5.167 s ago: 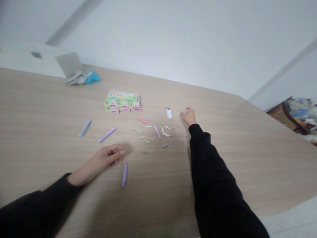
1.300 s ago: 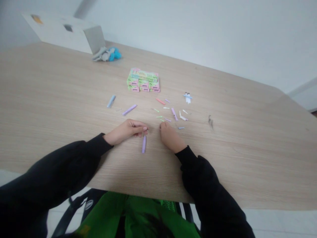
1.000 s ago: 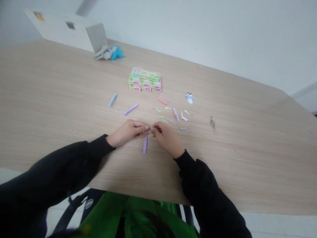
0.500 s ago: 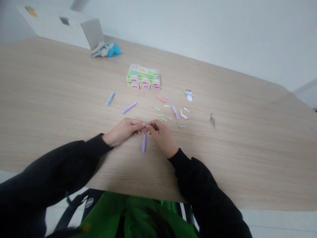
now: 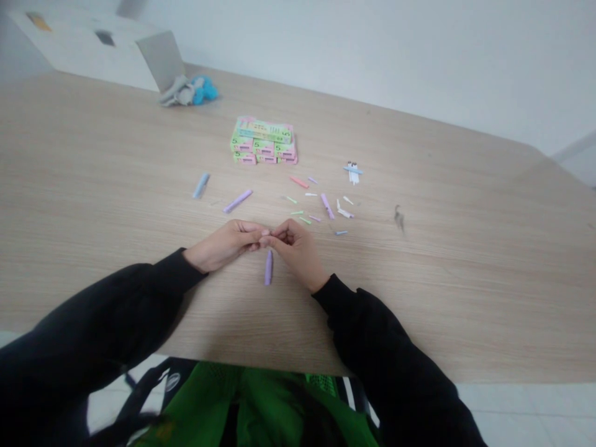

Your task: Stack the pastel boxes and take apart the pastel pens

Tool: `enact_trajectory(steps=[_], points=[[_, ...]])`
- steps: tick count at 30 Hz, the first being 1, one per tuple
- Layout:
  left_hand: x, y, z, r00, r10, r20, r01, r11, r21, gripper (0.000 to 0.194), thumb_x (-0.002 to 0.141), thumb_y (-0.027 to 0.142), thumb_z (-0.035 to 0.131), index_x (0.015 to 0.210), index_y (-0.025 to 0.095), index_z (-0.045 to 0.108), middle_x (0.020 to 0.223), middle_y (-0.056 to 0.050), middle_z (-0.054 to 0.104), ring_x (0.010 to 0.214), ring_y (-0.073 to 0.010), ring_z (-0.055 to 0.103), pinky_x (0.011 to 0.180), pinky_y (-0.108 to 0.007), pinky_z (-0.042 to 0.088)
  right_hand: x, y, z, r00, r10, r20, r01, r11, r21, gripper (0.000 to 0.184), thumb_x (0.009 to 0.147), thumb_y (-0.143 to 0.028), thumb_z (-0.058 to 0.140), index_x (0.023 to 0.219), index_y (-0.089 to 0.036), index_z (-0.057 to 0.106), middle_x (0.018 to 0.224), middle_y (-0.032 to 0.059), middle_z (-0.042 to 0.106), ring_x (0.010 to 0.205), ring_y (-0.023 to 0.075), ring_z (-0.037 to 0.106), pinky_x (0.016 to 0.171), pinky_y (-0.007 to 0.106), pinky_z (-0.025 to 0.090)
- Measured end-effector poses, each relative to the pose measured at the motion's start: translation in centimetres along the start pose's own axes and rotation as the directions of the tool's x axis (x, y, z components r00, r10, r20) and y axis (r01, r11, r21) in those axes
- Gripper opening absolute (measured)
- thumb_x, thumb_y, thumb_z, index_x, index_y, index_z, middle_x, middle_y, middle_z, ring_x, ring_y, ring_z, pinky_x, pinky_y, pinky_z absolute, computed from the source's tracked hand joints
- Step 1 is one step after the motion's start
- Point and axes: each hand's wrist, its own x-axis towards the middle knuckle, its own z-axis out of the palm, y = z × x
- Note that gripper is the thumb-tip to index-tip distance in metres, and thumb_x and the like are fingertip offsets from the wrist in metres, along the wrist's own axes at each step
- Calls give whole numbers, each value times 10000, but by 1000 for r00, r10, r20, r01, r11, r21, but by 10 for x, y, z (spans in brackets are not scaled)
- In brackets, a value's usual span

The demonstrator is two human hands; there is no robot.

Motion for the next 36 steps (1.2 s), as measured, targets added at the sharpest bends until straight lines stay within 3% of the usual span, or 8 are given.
enact_trajectory(steps=[13,15,18,21,24,26,32,36], points=[[2,1,-3,997,-17,74,15,1000,25,385,759,483,732,634,132,636,577,35,482,581,-86,374,575,-247,268,3,2,-1,991,-46,123,45,999,4,409,715,-501,818,753,-218,525,615,-51,576,542,96,514,517,238,370],[3,0,-3,999,-7,39,6,1000,31,379,738,488,753,661,128,658,595,27,510,590,-90,400,573,-247,281,8,0,-8,989,-68,134,76,996,-53,363,779,-510,756,760,-213,547,621,-46,558,544,99,508,525,243,386],[6,0,-5,999,-12,-30,12,1000,6,390,704,499,782,685,125,671,622,15,552,592,-88,434,570,-242,300,29,1,-24,991,-126,42,133,961,-242,258,867,-443,654,805,-205,578,673,-30,553,566,108,504,551,256,409],[9,-2,-7,998,-13,-57,12,1000,-25,414,672,513,802,669,123,664,621,12,569,566,-77,430,558,-238,300,61,8,-38,978,-209,14,185,828,-530,91,827,-239,639,906,-195,632,811,5,583,664,135,548,669,301,473],[10,-1,-9,997,8,-81,-10,1000,-21,396,675,499,801,667,125,672,610,13,578,540,-70,414,530,-238,278,93,16,-42,950,-284,131,287,629,-723,156,809,-147,589,917,-164,700,963,76,566,969,216,607,915,381,476],[10,0,-11,995,23,-98,-25,1000,-13,374,694,477,793,644,129,663,598,15,577,528,-68,408,518,-241,269,110,18,-39,948,-259,184,300,537,-789,177,826,-148,576,922,-133,724,1027,118,551,1152,261,570,1016,396,431],[11,5,-14,989,40,-143,-53,995,-87,337,666,426,827,674,133,661,591,29,579,508,-58,397,510,-239,254,132,19,-20,992,-51,116,126,283,-951,225,860,-122,525,918,-120,743,1173,194,598,1163,330,548,1003,463,393],[12,4,-15,987,52,-151,-70,991,-116,331,665,417,832,687,132,664,591,30,580,505,-55,396,512,-237,250,130,16,-13,995,-47,84,93,252,-963,240,892,-117,487,889,-126,727,1187,200,621,1167,354,533,997,524,344]])
